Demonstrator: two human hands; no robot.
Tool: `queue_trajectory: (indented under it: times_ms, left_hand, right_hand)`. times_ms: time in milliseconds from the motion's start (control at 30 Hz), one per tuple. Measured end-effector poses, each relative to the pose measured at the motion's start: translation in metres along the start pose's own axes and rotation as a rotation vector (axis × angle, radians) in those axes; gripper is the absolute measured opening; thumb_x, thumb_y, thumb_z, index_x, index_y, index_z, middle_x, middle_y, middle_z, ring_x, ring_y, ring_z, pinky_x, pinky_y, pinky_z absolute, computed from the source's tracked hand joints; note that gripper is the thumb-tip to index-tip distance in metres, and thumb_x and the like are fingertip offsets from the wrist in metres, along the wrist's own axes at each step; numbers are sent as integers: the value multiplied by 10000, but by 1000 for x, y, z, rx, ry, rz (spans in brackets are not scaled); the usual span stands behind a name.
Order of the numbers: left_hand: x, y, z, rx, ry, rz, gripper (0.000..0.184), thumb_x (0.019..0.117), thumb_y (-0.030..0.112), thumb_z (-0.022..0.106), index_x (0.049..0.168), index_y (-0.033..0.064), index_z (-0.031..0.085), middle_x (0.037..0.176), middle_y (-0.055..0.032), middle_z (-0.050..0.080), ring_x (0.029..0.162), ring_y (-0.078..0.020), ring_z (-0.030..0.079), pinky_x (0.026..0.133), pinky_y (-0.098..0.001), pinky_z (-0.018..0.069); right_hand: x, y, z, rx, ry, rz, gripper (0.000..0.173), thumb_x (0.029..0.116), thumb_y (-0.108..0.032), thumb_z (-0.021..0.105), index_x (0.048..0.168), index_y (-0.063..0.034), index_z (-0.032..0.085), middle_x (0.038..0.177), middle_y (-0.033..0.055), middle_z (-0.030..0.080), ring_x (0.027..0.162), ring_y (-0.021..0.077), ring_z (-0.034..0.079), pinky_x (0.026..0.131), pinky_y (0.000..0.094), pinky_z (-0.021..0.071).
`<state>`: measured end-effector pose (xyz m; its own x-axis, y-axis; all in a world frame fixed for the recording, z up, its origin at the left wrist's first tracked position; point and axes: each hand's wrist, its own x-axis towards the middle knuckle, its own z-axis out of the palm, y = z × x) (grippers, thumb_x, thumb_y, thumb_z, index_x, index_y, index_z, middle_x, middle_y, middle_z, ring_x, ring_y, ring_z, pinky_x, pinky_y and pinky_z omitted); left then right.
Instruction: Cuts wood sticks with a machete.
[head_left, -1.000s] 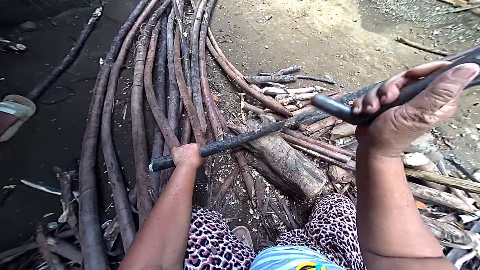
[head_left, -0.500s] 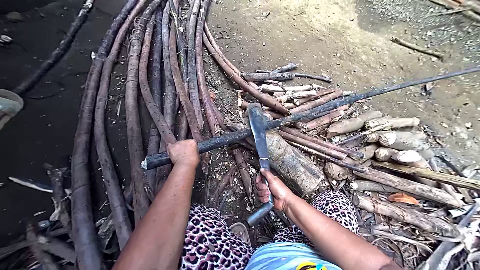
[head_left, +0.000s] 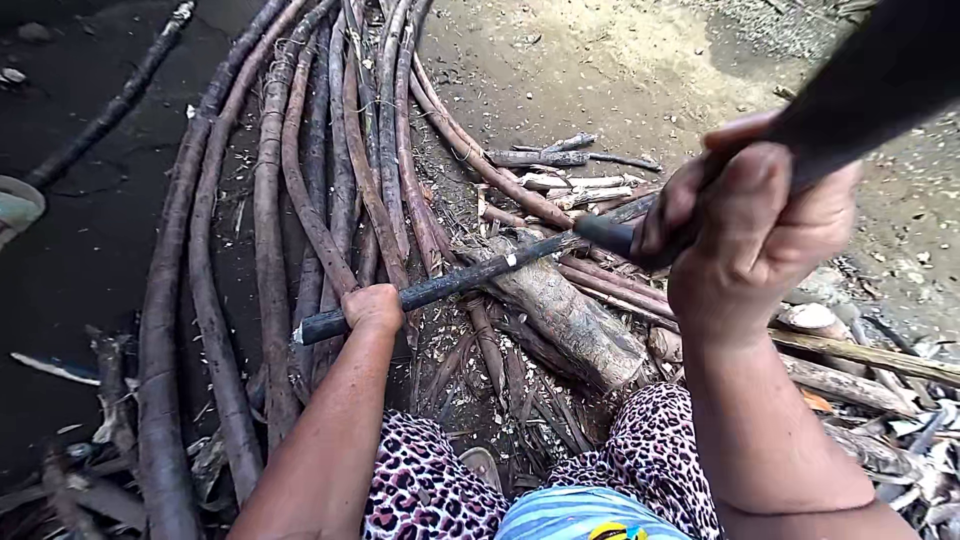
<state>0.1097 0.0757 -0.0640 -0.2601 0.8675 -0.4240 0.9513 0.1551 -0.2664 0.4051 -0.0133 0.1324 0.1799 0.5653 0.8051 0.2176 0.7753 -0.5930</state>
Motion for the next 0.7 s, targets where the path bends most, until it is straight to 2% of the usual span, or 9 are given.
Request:
queue_trajectory:
  times_ms: [67,133,200,267,300,367,433,467,700]
  left_hand:
    - [0,0,2,10,4,7,222,895,200,742,1076,71,723,1092,-196,736,1059,-391,700,903,-619,515]
    - [0,-1,0,-4,0,11,231,885,200,747,1074,69,723,1090,-189,735,1058,-387,697,907,-616,509]
    - [-3,-3,-1,-35,-2,17,238,880,189,757,1068,48,717,1095,-204,728,1065,-401,690,897,-622,507]
    - [-8,-5,1,-88,-16,45,255,896,151,756,1087,-7,701,1139,-264,699,1102,-451,668,899,-656,511]
    - [-9,-5,0,-88,-14,56,248,905,148,743,1103,5,698,1143,-261,701,1106,-449,670,903,-649,513]
    - [-9,-7,4,-63,23,53,239,895,148,746,1108,47,709,1107,-230,720,1070,-425,689,894,-636,517]
    - [-6,-2,0,-10,88,32,241,880,153,749,1110,89,717,1072,-182,736,1041,-390,698,918,-602,505]
    - [-6,-1,-2,14,109,25,230,882,146,746,1103,94,716,1061,-175,739,1035,-386,700,926,-595,502]
    - [4,2,-6,98,54,43,207,877,176,762,1059,89,716,1061,-170,738,1012,-382,706,865,-606,517]
  right_hand:
    - [-1,17,9,-22,145,-36,166,1117,-173,344,1046,-90,468,642,-74,518,483,76,537,437,316,536]
    - [-71,49,5,-281,74,236,246,1096,-205,358,999,-21,488,603,-6,512,472,128,542,463,348,534]
    - [-177,78,-6,-627,-343,798,377,1076,-229,441,1220,108,531,826,188,654,747,292,684,750,458,582]
    - [-233,98,-5,-695,-765,1313,453,1105,-308,444,1361,62,496,1156,255,664,1102,359,674,999,513,509]
    - [-238,104,-3,-671,-841,1429,450,1108,-312,444,1366,52,497,1206,257,648,1144,359,657,1019,516,495]
    - [-229,102,-4,-564,-820,1527,403,1109,-304,447,1321,28,534,1083,215,653,959,310,678,886,474,541]
    - [-205,93,-12,-319,-638,1613,305,1121,-306,433,1176,-25,537,744,73,530,534,164,547,522,322,518]
    - [-193,88,-16,-166,-540,1687,287,1125,-313,430,1114,-43,525,662,24,472,457,124,479,449,282,477]
    - [-163,68,-33,-234,-511,1584,325,1124,-306,440,1175,-15,575,668,24,523,445,96,507,443,241,484]
